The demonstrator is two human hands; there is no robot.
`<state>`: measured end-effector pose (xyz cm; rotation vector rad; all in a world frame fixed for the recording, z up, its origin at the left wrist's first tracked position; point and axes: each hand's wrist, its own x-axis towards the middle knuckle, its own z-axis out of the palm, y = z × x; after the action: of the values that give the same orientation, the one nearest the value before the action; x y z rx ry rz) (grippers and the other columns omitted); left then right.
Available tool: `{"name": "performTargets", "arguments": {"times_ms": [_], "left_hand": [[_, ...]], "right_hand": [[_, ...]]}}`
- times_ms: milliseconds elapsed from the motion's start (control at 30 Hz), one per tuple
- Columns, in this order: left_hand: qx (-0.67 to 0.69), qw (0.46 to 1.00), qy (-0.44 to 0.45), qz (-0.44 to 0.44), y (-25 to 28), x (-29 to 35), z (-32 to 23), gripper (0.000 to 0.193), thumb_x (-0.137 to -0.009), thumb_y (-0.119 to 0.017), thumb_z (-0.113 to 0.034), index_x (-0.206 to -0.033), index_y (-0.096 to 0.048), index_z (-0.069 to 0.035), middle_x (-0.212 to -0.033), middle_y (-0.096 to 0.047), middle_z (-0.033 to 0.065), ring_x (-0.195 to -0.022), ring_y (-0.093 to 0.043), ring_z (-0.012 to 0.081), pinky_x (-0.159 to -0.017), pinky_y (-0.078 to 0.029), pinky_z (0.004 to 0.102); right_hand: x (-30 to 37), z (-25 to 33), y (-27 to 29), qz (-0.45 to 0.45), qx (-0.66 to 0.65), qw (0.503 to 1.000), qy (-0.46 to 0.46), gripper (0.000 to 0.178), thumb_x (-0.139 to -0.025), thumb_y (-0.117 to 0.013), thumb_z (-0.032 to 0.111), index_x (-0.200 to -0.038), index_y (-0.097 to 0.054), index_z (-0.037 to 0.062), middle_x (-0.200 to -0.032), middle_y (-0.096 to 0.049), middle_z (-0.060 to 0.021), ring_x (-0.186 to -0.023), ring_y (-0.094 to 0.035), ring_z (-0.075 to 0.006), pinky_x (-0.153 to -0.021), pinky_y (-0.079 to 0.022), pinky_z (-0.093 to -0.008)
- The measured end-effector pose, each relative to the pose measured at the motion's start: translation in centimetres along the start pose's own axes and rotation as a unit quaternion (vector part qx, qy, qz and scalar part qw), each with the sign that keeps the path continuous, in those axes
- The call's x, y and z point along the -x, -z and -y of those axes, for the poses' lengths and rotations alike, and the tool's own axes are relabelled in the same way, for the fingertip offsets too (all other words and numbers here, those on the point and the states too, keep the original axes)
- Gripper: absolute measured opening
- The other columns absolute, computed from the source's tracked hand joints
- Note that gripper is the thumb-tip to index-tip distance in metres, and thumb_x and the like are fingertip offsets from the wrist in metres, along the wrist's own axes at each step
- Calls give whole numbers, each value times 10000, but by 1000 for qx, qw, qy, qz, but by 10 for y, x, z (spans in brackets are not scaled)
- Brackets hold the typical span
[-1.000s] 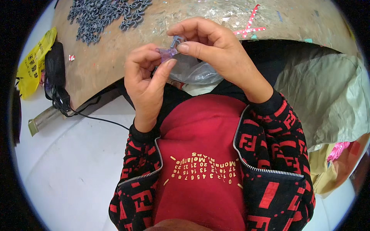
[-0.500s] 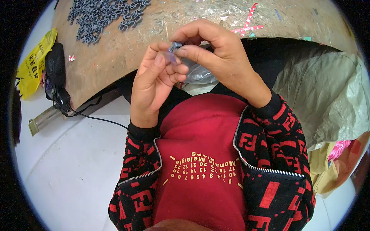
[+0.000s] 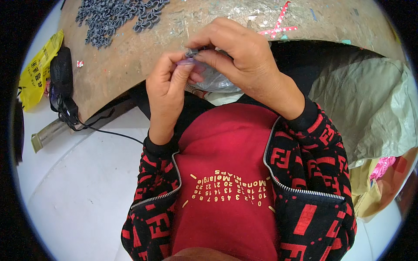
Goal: Manually placing small grey plastic components into individual plastic bags and grouping them.
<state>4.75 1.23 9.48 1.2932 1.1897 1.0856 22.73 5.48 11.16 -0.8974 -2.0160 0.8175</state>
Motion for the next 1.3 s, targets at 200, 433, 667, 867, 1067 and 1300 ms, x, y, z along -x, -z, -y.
{"name": "performTargets", "arguments": {"times_ms": [200, 433, 667, 867, 1067, 1300], "left_hand": [[281, 956, 55, 59, 0, -2, 2, 225, -965, -550, -228, -1005, -567, -7, -781, -635, 84, -619, -573, 102, -575, -464, 205], [320, 943, 64, 60, -4, -1, 7, 258, -963, -552, -275, -1011, -561, -22, -780, -616, 68, -624, -549, 91, -569, -446, 202], [194, 981, 26, 5, -3, 4, 2, 206, -971, -542, -211, -1001, -574, -10, -794, -624, 65, -659, -567, 79, -579, -455, 192], [93, 995, -29, 1, 6, 5, -1, 156, -955, -560, -146, -961, -592, 6, -760, -627, 50, -627, -573, 76, -560, -459, 195], [14, 998, -69, 9, 9, 5, -7, 141, -936, -584, -131, -930, -598, 9, -746, -631, 49, -619, -574, 65, -521, -441, 192], [195, 969, 70, 133, 21, -5, -5, 168, -945, -579, -183, -956, -595, -16, -736, -627, 47, -580, -536, 63, -518, -411, 175]], "right_hand": [[-1, 9, 8, -65, -323, 932, -148, 238, -872, -610, 18, -1107, -588, -10, -963, -588, -36, -863, -575, -110, -794, -465, -244], [8, 7, -5, -25, -417, 892, -173, 228, -904, -590, 36, -1127, -568, -7, -983, -597, -32, -888, -573, -94, -786, -474, -226], [9, 3, -5, -3, -265, 953, -146, 216, -884, -607, 12, -1096, -580, -21, -992, -599, -53, -926, -571, -120, -823, -460, -249], [6, -1, -3, 16, -156, 986, -52, 208, -837, -635, -18, -1043, -601, -21, -990, -603, -92, -948, -581, -172, -832, -448, -271], [-3, 3, 4, 9, -9, 995, 103, 255, -772, -690, -36, -1014, -624, 6, -912, -626, -113, -793, -611, -234, -702, -484, -290], [-16, -5, 17, 33, 109, 942, 315, 291, -692, -685, 18, -978, -633, 4, -893, -620, -114, -700, -575, -225, -599, -468, -306]]}}
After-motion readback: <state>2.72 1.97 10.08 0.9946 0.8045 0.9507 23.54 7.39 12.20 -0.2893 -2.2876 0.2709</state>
